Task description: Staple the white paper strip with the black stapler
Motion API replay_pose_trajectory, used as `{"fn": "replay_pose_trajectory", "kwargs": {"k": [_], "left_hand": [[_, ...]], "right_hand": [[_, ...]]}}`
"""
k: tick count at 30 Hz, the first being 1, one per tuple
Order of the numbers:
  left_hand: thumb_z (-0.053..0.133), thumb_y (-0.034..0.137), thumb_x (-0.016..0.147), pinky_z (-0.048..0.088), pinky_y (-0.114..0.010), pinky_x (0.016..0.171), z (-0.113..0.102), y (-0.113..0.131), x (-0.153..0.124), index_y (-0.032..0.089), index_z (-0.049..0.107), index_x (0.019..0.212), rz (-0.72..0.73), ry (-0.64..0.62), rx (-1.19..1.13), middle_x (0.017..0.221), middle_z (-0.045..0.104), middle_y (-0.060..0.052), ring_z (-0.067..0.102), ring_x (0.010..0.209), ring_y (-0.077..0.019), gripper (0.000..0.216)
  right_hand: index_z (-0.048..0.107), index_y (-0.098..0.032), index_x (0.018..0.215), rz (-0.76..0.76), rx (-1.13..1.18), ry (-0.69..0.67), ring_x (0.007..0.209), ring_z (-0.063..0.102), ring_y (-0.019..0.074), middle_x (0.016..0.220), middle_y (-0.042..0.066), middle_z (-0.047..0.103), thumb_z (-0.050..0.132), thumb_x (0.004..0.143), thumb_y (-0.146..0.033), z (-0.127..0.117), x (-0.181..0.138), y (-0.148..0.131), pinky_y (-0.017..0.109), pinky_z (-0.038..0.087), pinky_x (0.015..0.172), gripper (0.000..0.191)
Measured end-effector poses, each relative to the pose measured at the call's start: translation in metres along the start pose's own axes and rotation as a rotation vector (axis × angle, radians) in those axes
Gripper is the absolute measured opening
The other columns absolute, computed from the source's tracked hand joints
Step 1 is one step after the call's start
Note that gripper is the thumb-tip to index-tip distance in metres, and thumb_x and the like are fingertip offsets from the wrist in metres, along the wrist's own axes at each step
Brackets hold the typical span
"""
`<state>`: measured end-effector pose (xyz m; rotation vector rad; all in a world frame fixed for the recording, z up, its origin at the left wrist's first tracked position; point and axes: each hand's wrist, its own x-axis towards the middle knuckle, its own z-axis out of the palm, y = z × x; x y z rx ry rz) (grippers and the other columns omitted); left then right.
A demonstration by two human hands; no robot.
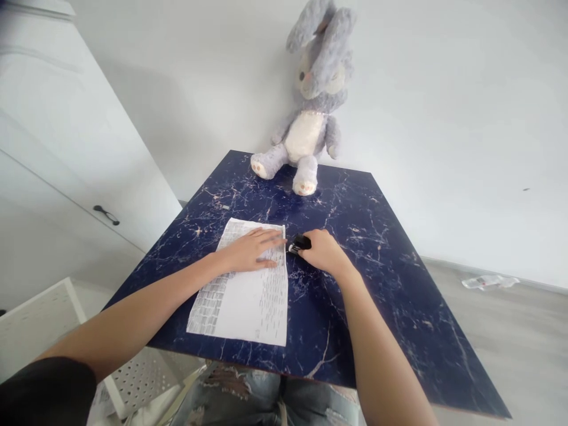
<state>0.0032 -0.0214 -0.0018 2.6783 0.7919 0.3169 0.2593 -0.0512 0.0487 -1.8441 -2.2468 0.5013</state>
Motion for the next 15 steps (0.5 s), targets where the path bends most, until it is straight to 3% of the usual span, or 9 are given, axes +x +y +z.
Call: {"fn": "replay_pose_trajectory", "kwargs": {"k": [4, 9, 12, 15], "left_hand": [[0.043, 0.067, 0.101, 0.011, -0.048, 0.13, 0.001, -0.003, 0.002, 0.025, 0.033, 0.163, -0.005, -0.042, -0.02, 0.17, 0.03, -0.009, 0.026, 0.158, -0.0272, 0.075], [0.054, 0.063, 0.098, 0.013, -0.053, 0.129, 0.003, -0.006, 0.002, 0.029, 0.046, 0.155, -0.004, 0.044, -0.098, 0.164, 0.042, -0.01, 0.036, 0.153, -0.0302, 0.067], [0.059, 0.058, 0.097, 0.012, -0.056, 0.128, 0.007, -0.008, 0.002, 0.031, 0.052, 0.151, -0.001, 0.086, -0.141, 0.163, 0.044, -0.01, 0.038, 0.152, -0.0317, 0.061], [0.064, 0.05, 0.095, 0.013, -0.057, 0.127, 0.011, -0.008, 0.004, 0.031, 0.056, 0.146, 0.012, 0.108, -0.175, 0.163, 0.044, -0.009, 0.039, 0.151, -0.0323, 0.055]], "right_hand": [[0.056, -0.02, 0.068, -0.071, -0.012, 0.032, 0.068, 0.059, 0.0193, 0.072, 0.005, 0.068, 0.067, 0.075, -0.023, 0.004, 0.0, -0.004, 0.029, 0.039, 0.065, 0.014], [0.058, -0.02, 0.068, -0.123, 0.011, 0.034, 0.069, 0.059, 0.0195, 0.073, 0.005, 0.068, 0.068, 0.075, -0.021, 0.006, 0.0, -0.007, 0.03, 0.039, 0.066, 0.012], [0.061, -0.02, 0.067, -0.035, 0.029, 0.063, 0.068, 0.059, 0.0205, 0.072, 0.006, 0.069, 0.069, 0.075, -0.023, 0.002, -0.001, -0.005, 0.031, 0.04, 0.065, 0.012], [0.062, -0.02, 0.068, 0.113, 0.076, 0.24, 0.064, 0.058, 0.0212, 0.068, 0.007, 0.067, 0.07, 0.079, -0.033, -0.002, -0.004, -0.009, 0.031, 0.038, 0.061, 0.019]]}}
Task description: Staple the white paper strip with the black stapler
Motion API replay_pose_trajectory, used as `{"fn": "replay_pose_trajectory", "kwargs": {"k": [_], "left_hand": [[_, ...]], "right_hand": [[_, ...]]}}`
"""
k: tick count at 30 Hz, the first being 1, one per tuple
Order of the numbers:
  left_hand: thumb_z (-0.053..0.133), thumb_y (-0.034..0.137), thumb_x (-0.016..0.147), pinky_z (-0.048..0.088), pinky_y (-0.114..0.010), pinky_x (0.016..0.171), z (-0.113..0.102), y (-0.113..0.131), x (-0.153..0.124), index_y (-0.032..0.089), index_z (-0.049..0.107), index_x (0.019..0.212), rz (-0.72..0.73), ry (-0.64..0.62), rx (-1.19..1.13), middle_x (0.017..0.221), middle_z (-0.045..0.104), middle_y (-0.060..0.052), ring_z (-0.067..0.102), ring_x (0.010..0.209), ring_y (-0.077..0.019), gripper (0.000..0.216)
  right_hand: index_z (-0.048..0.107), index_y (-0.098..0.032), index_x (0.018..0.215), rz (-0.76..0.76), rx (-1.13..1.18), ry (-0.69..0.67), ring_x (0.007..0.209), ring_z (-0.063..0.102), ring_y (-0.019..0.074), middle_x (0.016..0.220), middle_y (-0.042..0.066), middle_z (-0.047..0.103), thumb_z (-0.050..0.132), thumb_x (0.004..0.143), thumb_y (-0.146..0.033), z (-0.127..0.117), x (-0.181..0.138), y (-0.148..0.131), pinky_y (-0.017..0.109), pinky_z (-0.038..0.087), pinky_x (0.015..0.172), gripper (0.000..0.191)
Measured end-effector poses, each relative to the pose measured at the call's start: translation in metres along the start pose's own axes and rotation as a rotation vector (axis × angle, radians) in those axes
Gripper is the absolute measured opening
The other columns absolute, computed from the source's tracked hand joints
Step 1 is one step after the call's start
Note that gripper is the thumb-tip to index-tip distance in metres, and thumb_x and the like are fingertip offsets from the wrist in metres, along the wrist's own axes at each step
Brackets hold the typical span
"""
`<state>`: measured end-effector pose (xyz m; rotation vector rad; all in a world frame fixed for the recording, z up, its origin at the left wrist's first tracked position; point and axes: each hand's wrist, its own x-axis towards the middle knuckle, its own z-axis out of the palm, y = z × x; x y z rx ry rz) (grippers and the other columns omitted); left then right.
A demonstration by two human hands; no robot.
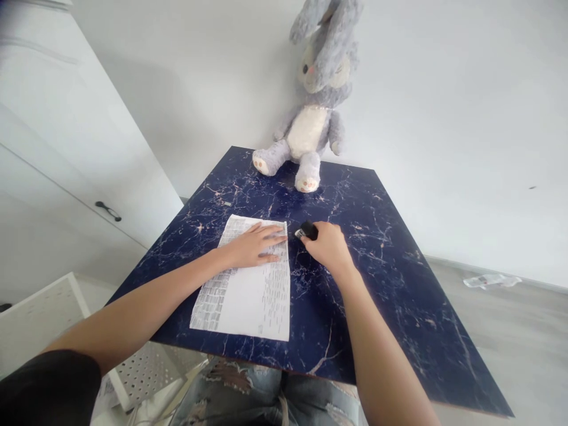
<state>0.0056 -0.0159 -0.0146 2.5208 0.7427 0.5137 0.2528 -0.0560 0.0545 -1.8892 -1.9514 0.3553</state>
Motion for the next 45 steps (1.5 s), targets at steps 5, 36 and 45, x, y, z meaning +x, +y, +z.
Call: {"fn": "replay_pose_trajectory", "kwargs": {"k": [5, 36, 45], "left_hand": [[0.046, 0.007, 0.09, 0.047, -0.042, 0.108, -0.014, -0.011, 0.003, 0.022, 0.069, 0.113, -0.032, 0.392, -0.18, 0.123, 0.071, -0.008, 0.065, 0.117, -0.0211, 0.036], [0.06, 0.037, 0.093, 0.056, -0.039, 0.098, -0.008, -0.022, 0.011, 0.015, 0.076, 0.087, -0.368, 0.667, -1.063, 0.096, 0.077, -0.01, 0.074, 0.094, -0.0204, 0.028], [0.072, 0.05, 0.09, 0.059, -0.036, 0.089, -0.007, -0.022, 0.01, 0.018, 0.069, 0.106, -0.415, 0.597, -1.351, 0.109, 0.075, -0.01, 0.073, 0.096, -0.0195, 0.035]], "right_hand": [[0.058, -0.02, 0.069, 0.063, 0.336, 0.019, 0.057, 0.056, 0.018, 0.062, 0.003, 0.062, 0.066, 0.084, -0.045, 0.02, -0.018, -0.04, 0.028, 0.034, 0.052, 0.03], [0.07, -0.019, 0.122, -0.428, 0.434, -0.467, 0.105, 0.067, 0.0275, 0.119, 0.01, 0.073, 0.075, 0.083, -0.029, 0.026, 0.006, -0.006, 0.041, 0.051, 0.095, 0.04], [0.055, -0.025, 0.147, -0.629, -0.346, 0.225, 0.125, 0.057, 0.0332, 0.154, 0.012, 0.054, 0.045, 0.089, 0.003, 0.042, -0.009, -0.033, 0.047, 0.049, 0.096, 0.065]]}}
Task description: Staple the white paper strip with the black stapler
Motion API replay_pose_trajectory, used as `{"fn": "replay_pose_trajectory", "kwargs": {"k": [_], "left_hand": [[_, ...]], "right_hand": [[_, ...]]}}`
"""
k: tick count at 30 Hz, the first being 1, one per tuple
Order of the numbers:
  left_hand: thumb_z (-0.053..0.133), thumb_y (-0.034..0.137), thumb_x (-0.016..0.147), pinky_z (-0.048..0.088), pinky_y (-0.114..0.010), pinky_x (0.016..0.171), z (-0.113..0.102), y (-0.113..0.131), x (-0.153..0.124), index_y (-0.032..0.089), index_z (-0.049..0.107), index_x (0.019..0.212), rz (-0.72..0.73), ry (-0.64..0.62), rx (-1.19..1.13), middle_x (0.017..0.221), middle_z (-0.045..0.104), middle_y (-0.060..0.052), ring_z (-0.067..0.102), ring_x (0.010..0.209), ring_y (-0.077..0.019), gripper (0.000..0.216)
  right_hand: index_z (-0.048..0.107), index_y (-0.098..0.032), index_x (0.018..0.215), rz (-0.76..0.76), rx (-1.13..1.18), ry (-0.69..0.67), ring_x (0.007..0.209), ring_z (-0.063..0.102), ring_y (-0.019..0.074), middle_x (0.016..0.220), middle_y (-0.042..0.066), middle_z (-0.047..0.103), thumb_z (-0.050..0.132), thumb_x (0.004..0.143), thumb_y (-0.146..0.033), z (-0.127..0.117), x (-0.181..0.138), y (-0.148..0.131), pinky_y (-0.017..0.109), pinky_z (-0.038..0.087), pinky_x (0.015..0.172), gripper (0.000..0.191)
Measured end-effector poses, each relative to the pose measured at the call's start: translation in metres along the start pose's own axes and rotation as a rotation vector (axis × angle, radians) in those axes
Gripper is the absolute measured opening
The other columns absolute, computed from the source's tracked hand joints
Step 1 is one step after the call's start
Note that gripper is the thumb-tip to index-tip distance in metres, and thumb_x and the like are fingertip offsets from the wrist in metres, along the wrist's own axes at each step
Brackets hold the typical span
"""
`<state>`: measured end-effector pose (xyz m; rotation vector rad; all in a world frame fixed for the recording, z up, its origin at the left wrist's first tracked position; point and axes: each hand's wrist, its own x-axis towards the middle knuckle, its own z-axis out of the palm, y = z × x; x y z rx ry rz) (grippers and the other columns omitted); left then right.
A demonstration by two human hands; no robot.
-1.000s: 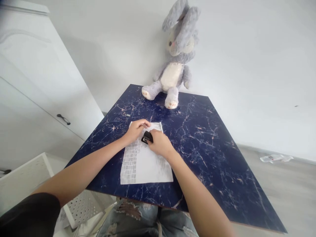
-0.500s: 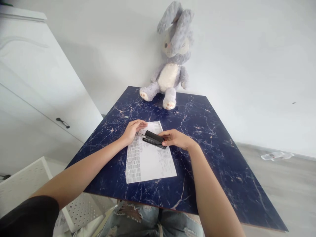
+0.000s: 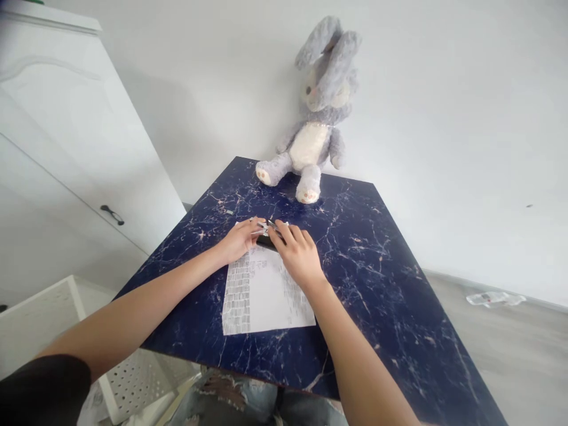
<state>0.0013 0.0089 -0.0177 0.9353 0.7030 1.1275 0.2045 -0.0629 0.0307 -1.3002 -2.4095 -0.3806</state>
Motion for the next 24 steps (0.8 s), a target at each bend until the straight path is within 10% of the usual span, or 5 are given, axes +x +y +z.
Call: {"fn": "replay_pose_trajectory", "kwargs": {"k": [8, 16, 22, 24], "left_hand": [[0.075, 0.038, 0.092, 0.059, -0.036, 0.093, -0.001, 0.003, 0.0, 0.012, 0.069, 0.1, -0.001, 0.041, 0.081, 0.102, 0.077, -0.014, 0.075, 0.092, -0.0194, 0.027], [0.048, 0.041, 0.106, 0.06, -0.03, 0.073, 0.004, 0.029, -0.025, 0.021, 0.062, 0.124, 0.729, 0.202, 0.819, 0.102, 0.077, -0.008, 0.074, 0.077, -0.0151, 0.03], [0.06, 0.018, 0.101, 0.061, -0.03, 0.077, 0.017, 0.029, -0.04, 0.019, 0.068, 0.118, 1.22, -0.087, 1.338, 0.1, 0.08, -0.004, 0.078, 0.085, -0.0175, 0.019], [0.062, 0.015, 0.099, 0.061, -0.029, 0.071, 0.02, 0.031, -0.041, 0.017, 0.067, 0.118, 1.351, -0.09, 1.43, 0.095, 0.08, -0.004, 0.077, 0.078, -0.0173, 0.02]], "right_hand": [[0.06, -0.027, 0.141, 0.13, 0.034, 0.083, 0.117, 0.06, 0.032, 0.148, 0.013, 0.057, 0.052, 0.089, -0.002, -0.001, 0.002, 0.003, 0.044, 0.048, 0.091, 0.059], [0.067, -0.019, 0.083, 0.272, 0.588, -0.229, 0.081, 0.062, 0.0221, 0.083, 0.003, 0.066, 0.073, 0.077, -0.016, 0.012, 0.0, 0.005, 0.034, 0.047, 0.076, 0.008], [0.06, -0.026, 0.142, 0.158, 0.859, -0.025, 0.109, 0.06, 0.0291, 0.127, 0.011, 0.065, 0.085, 0.081, -0.048, -0.005, -0.002, 0.017, 0.044, 0.052, 0.09, 0.069], [0.061, -0.03, 0.142, 0.137, 1.049, 0.114, 0.102, 0.062, 0.0248, 0.127, 0.01, 0.064, 0.079, 0.088, -0.052, -0.01, -0.001, 0.015, 0.04, 0.055, 0.083, 0.061]]}}
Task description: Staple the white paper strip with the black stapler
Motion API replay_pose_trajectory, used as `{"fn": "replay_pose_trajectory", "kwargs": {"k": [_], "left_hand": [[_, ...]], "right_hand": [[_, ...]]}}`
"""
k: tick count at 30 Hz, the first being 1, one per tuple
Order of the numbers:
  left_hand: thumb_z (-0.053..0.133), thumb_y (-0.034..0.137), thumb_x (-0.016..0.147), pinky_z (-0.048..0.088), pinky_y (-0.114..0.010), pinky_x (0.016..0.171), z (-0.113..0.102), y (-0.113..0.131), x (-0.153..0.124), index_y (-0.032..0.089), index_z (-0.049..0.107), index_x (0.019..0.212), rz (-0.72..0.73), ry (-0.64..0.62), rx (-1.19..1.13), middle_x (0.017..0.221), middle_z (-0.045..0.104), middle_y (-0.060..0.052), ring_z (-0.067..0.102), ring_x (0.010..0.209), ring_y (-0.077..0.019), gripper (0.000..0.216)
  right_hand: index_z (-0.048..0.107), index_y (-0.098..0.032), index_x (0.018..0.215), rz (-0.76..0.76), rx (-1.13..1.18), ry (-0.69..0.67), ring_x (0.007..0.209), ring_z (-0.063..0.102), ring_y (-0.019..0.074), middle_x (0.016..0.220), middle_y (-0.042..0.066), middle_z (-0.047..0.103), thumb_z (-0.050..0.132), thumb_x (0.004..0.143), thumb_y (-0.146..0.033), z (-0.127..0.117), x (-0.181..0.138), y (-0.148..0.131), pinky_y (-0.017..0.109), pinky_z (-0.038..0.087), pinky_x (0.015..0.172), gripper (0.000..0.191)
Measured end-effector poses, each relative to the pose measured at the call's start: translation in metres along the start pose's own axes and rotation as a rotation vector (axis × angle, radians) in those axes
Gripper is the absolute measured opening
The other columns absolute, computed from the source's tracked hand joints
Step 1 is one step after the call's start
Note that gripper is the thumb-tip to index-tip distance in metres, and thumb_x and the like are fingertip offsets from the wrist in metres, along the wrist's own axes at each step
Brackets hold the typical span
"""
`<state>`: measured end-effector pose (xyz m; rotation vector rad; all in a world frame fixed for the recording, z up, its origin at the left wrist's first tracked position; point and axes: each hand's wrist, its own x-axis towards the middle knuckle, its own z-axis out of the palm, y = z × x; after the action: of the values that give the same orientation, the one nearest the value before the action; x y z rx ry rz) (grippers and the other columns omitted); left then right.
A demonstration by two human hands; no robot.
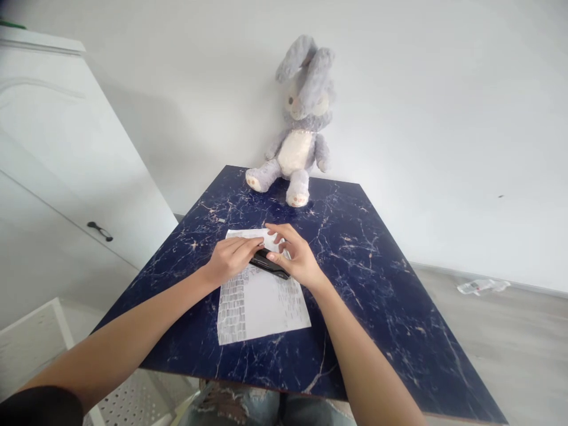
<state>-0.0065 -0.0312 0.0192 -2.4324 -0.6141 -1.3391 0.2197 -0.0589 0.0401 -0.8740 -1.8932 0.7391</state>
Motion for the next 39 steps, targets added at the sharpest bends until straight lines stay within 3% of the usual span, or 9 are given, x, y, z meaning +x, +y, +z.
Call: {"fn": "replay_pose_trajectory", "kwargs": {"k": [5, 9, 13, 17, 20, 23, 29, 34, 39], "left_hand": [[0.066, 0.014, 0.096, 0.06, -0.029, 0.068, -0.002, 0.007, 0.006, 0.015, 0.067, 0.104, 0.116, 0.053, 0.074, 0.087, 0.079, -0.004, 0.076, 0.073, -0.0169, 0.009], [0.069, 0.03, 0.097, 0.061, -0.027, 0.074, -0.001, -0.006, -0.001, 0.02, 0.071, 0.104, -0.004, -0.004, -0.009, 0.089, 0.08, -0.001, 0.077, 0.078, -0.0152, 0.012], [0.057, 0.031, 0.103, 0.062, -0.03, 0.079, -0.009, -0.059, -0.018, 0.024, 0.076, 0.1, -0.478, -0.059, 0.082, 0.087, 0.08, 0.0, 0.077, 0.082, -0.0172, 0.02], [0.055, 0.014, 0.098, 0.057, -0.042, 0.101, -0.014, -0.113, -0.039, 0.018, 0.077, 0.114, -0.735, -0.178, 0.187, 0.119, 0.077, -0.011, 0.074, 0.108, -0.0268, 0.028], [0.06, 0.015, 0.094, 0.046, -0.045, 0.115, -0.009, -0.128, -0.05, 0.021, 0.078, 0.119, -0.829, -0.431, 0.169, 0.138, 0.069, -0.009, 0.063, 0.13, -0.0284, 0.031], [0.062, 0.015, 0.093, 0.048, -0.043, 0.111, -0.004, -0.127, -0.051, 0.024, 0.081, 0.101, -0.826, -0.473, 0.143, 0.125, 0.075, -0.006, 0.067, 0.121, -0.0275, 0.023], [0.059, 0.018, 0.095, 0.052, -0.036, 0.08, 0.001, -0.107, -0.037, 0.021, 0.067, 0.095, -0.83, -0.302, 0.058, 0.089, 0.074, -0.006, 0.069, 0.082, -0.0233, 0.009], [0.038, 0.022, 0.106, 0.047, -0.029, 0.073, 0.017, -0.08, -0.028, 0.02, 0.056, 0.114, -0.691, -0.246, -0.314, 0.085, 0.067, -0.002, 0.061, 0.072, -0.0152, 0.02], [0.033, 0.03, 0.11, 0.049, -0.033, 0.088, 0.016, -0.067, -0.023, 0.02, 0.063, 0.116, -0.52, -0.377, -0.529, 0.109, 0.068, -0.009, 0.065, 0.096, -0.0176, 0.032]], "right_hand": [[0.082, -0.03, 0.105, -0.013, 0.122, 0.155, 0.087, 0.067, 0.0209, 0.103, 0.006, 0.07, 0.082, 0.088, -0.039, 0.019, 0.0, -0.008, 0.038, 0.06, 0.076, 0.019], [0.081, -0.026, 0.094, 0.038, -0.007, 0.261, 0.087, 0.071, 0.0229, 0.098, 0.007, 0.074, 0.077, 0.09, -0.036, 0.015, -0.001, -0.002, 0.038, 0.063, 0.074, 0.011], [0.079, -0.022, 0.095, 0.13, -0.327, 0.449, 0.084, 0.072, 0.0231, 0.098, 0.007, 0.076, 0.068, 0.088, -0.03, -0.036, -0.005, 0.027, 0.04, 0.062, 0.084, 0.015], [0.08, -0.019, 0.086, 0.285, -0.612, 0.569, 0.075, 0.072, 0.0259, 0.086, 0.008, 0.077, 0.058, 0.073, -0.018, -0.097, -0.025, 0.076, 0.046, 0.058, 0.09, 0.025], [0.081, -0.018, 0.085, 0.435, -0.768, 0.572, 0.081, 0.075, 0.0285, 0.08, 0.009, 0.079, 0.055, 0.067, -0.018, -0.119, -0.042, 0.111, 0.043, 0.058, 0.092, 0.032], [0.082, -0.017, 0.088, 0.495, -0.743, 0.551, 0.082, 0.077, 0.0291, 0.08, 0.009, 0.08, 0.058, 0.07, -0.022, -0.122, -0.049, 0.134, 0.042, 0.058, 0.093, 0.031], [0.081, -0.017, 0.112, 0.455, -0.837, 0.439, 0.099, 0.075, 0.0335, 0.103, 0.012, 0.081, 0.062, 0.08, -0.028, -0.114, -0.039, 0.129, 0.05, 0.054, 0.102, 0.039], [0.075, -0.019, 0.118, 0.177, -0.688, 0.477, 0.106, 0.071, 0.0299, 0.118, 0.012, 0.076, 0.058, 0.093, -0.032, -0.062, -0.015, 0.075, 0.048, 0.055, 0.1, 0.033], [0.066, -0.024, 0.13, 0.005, -0.433, -0.037, 0.118, 0.065, 0.0296, 0.131, 0.01, 0.069, 0.063, 0.098, -0.047, 0.006, -0.004, 0.026, 0.046, 0.055, 0.099, 0.04]]}}
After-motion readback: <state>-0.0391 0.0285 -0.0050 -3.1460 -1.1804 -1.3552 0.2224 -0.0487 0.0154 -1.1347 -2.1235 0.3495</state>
